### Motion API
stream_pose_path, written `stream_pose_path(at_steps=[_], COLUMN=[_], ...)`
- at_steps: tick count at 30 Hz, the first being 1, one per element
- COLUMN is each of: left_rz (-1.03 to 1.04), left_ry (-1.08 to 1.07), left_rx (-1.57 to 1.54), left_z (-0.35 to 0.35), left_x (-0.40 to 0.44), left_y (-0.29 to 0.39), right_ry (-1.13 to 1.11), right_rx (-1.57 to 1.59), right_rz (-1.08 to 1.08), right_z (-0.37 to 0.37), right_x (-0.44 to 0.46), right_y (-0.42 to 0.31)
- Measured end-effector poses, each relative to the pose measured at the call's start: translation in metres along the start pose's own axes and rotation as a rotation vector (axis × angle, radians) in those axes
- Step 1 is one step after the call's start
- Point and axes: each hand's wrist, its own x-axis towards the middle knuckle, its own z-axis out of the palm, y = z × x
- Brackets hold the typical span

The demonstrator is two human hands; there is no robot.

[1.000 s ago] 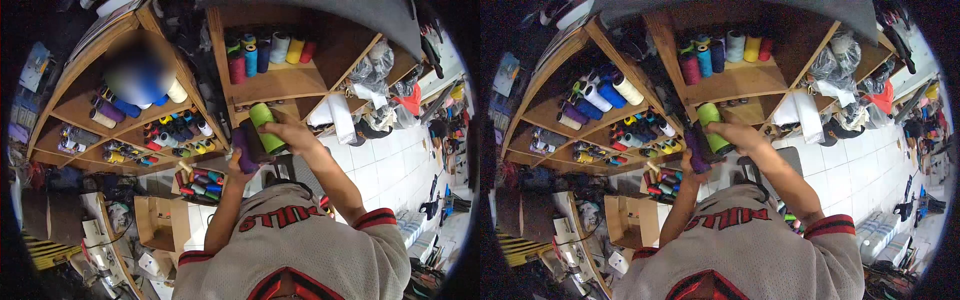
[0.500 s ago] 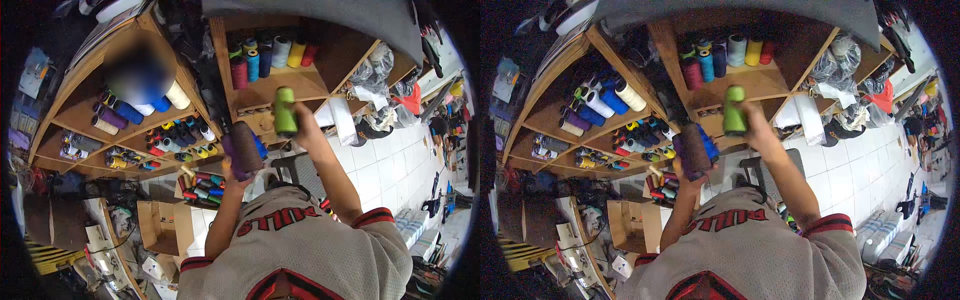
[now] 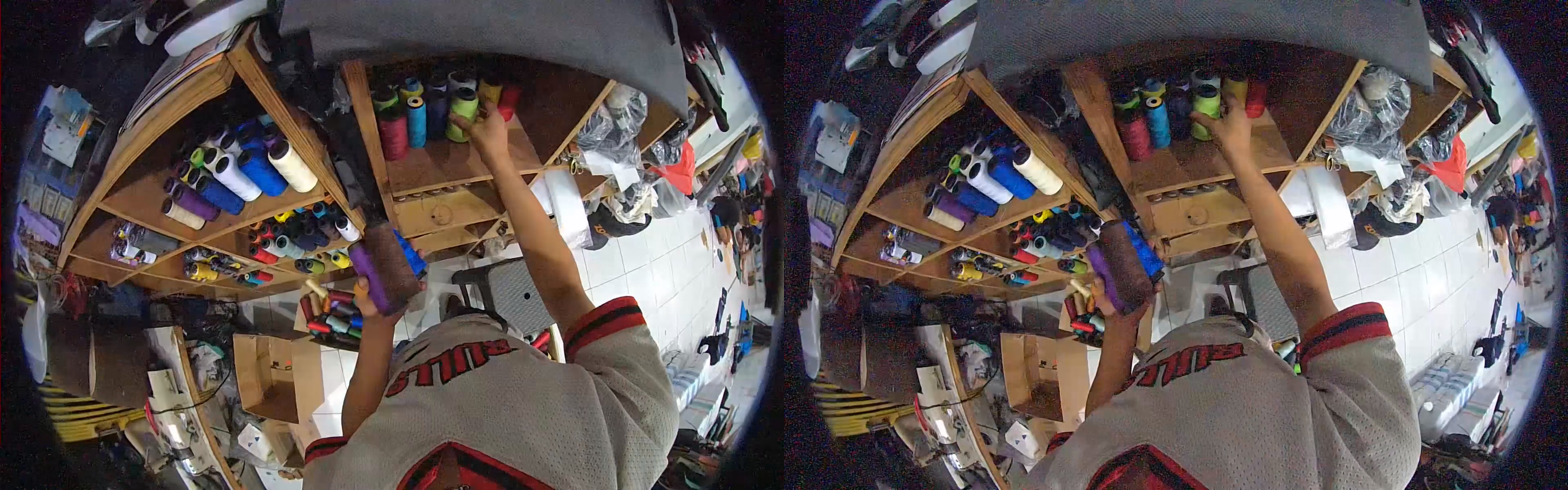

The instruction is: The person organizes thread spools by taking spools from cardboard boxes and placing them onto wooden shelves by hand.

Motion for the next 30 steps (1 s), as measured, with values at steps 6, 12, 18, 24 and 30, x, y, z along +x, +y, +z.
stream_pose_path(at_steps=[6, 12, 18, 24, 30], left_rz=[-0.001, 0.002, 0.001, -0.018, -0.059], left_ry=[0.008, 0.084, 0.187, 0.419, 0.214], left_rx=[0.048, 0.123, 0.171, 0.402, 0.256], left_z=[-0.004, 0.004, -0.008, -0.015, -0.013], left_x=[-0.002, 0.001, 0.002, 0.004, 0.002], left_y=[0.001, -0.001, 0.004, -0.006, -0.004], right_ry=[0.039, 0.077, -0.477, -0.947, -0.575], right_rx=[-0.073, 0.092, 0.143, -0.161, 0.878], right_rz=[0.028, -0.012, 0.134, 0.056, 0.631], right_z=[0.000, 0.000, -0.053, -0.063, -0.078], right_x=[-0.010, -0.026, -0.101, -0.158, -0.132], right_y=[-0.007, 0.005, -0.076, -0.136, -0.077])
